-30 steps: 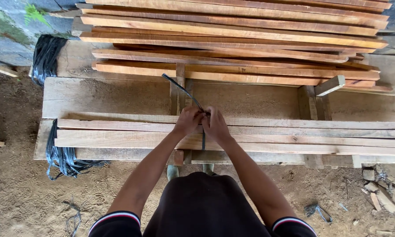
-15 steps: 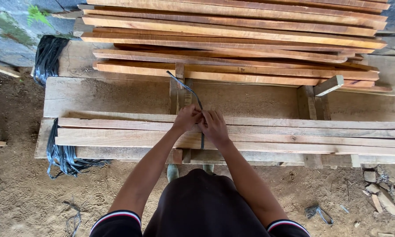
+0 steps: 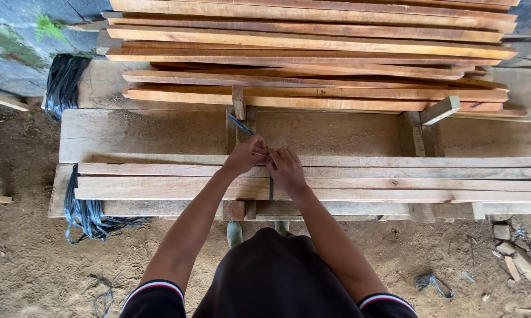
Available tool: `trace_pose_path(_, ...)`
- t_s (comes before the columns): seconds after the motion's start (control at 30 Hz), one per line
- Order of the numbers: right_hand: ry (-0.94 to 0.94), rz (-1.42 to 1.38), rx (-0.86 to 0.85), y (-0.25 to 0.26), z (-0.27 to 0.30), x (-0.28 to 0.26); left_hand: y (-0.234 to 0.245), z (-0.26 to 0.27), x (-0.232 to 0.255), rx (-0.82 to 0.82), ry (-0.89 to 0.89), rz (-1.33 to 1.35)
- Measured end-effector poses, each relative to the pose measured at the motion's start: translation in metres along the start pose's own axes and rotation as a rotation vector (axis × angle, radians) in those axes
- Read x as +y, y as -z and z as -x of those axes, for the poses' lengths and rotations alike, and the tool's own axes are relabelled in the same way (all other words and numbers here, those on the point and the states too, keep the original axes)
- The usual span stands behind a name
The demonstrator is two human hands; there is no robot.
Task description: Bundling a set of long wooden slats together using plastic ties on a workbench.
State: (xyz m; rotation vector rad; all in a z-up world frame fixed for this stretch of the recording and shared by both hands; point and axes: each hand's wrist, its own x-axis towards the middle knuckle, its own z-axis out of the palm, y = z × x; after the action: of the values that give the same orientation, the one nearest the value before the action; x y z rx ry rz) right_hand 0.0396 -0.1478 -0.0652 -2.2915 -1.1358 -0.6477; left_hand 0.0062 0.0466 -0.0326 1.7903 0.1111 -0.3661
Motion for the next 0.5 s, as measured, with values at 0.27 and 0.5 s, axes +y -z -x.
trace_pose_path(0.27,-0.031,-0.018,0.011,-0.008,0.002,0.004,-0.012,0.000,-0.013,0.267,-0.293,-0.189)
trace_pose_path(0.5,-0.259,-0.319,-0.057,-0.004,0.002,0.015,-0.018,-0.001,-0.022,0.281,-0.087,-0.229)
